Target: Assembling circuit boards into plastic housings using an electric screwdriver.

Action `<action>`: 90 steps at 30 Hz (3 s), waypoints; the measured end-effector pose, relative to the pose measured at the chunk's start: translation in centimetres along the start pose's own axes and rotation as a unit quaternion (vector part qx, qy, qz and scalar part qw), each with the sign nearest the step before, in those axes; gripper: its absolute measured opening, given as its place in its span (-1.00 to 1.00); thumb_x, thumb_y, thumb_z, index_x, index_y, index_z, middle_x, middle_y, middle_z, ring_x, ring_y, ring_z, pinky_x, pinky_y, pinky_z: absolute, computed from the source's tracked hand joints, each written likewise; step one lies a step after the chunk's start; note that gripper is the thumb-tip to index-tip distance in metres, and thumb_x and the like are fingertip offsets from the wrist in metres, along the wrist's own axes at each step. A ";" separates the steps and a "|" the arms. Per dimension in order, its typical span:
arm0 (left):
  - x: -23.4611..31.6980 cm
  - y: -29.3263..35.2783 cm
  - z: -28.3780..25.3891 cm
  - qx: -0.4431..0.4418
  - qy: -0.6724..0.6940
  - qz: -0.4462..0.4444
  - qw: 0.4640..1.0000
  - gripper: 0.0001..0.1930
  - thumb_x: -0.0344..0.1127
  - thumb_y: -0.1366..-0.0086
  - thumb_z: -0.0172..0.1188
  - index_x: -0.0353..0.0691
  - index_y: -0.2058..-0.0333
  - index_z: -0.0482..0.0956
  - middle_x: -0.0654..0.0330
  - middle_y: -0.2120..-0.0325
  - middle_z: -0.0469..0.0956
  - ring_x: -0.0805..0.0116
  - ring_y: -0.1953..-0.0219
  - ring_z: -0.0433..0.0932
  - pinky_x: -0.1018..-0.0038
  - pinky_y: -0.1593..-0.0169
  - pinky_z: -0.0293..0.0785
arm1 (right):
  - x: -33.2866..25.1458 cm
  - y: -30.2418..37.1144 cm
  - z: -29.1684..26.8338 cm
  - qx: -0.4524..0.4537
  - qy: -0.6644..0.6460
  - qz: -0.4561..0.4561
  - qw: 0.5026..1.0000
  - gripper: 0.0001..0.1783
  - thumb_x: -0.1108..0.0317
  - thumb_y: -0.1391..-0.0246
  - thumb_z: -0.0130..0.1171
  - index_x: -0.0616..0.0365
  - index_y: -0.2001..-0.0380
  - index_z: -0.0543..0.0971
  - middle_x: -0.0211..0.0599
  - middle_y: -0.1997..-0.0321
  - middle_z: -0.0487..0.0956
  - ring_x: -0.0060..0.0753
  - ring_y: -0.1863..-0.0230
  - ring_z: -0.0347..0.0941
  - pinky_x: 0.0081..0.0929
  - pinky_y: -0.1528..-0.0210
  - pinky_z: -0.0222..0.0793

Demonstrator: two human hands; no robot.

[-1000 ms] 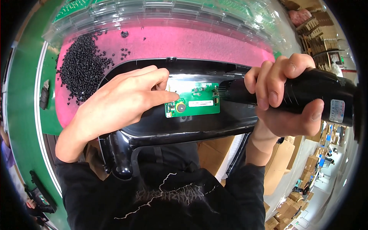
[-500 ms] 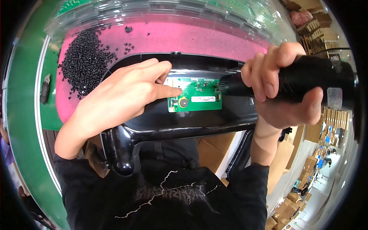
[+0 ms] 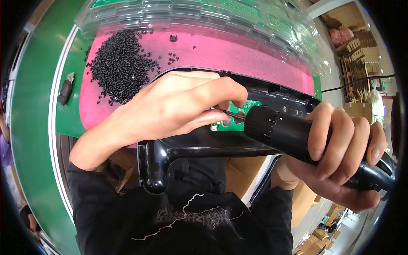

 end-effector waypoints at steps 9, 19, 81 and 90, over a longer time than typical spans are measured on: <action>0.1 0.1 -0.2 -0.039 -0.042 -0.042 0.997 -0.66 -0.60 -0.04 0.33 -0.34 0.18 0.48 0.08 0.42 0.56 0.09 0.38 0.59 0.33 0.31 0.53 | 0.9 -0.1 0.0 -0.033 0.055 -0.005 0.998 -0.42 -0.17 0.07 0.33 0.04 0.25 0.37 -0.62 0.62 0.44 -0.73 0.69 0.34 -0.69 0.53 0.28; -0.7 0.8 0.0 -0.057 -0.159 -0.110 0.979 -0.75 -0.56 -0.16 0.20 -0.34 0.16 0.47 -0.01 0.40 0.52 -0.02 0.34 0.56 0.23 0.29 0.49 | 3.8 0.4 -1.9 -0.076 0.088 0.141 0.983 -0.29 -0.35 -0.01 0.16 0.10 0.16 0.34 -0.49 0.59 0.38 -0.60 0.68 0.24 -0.51 0.48 0.22; 0.4 -0.2 0.4 -0.029 -0.017 -0.078 0.996 -0.67 -0.57 -0.04 0.33 -0.29 0.17 0.54 0.18 0.48 0.54 0.29 0.42 0.57 0.42 0.35 0.50 | -0.7 0.9 -0.8 -0.007 0.052 0.107 0.993 -0.35 -0.29 0.00 0.22 0.02 0.11 0.41 -0.59 0.53 0.42 -0.66 0.64 0.30 -0.55 0.51 0.22; 0.2 0.2 0.1 -0.044 -0.042 -0.047 0.997 -0.69 -0.53 0.00 0.37 -0.31 0.23 0.57 0.16 0.46 0.57 0.24 0.41 0.58 0.41 0.34 0.52 | -0.3 1.3 -2.1 -0.083 0.043 0.071 0.993 -0.34 -0.29 -0.02 0.20 0.03 0.08 0.38 -0.56 0.49 0.43 -0.65 0.61 0.34 -0.53 0.48 0.26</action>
Point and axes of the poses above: each hand's wrist, its own y-axis away from the middle knuckle, its own z-axis out of the palm, x = y × z, the point moved 2 cm from there along -y, towards the middle knuckle
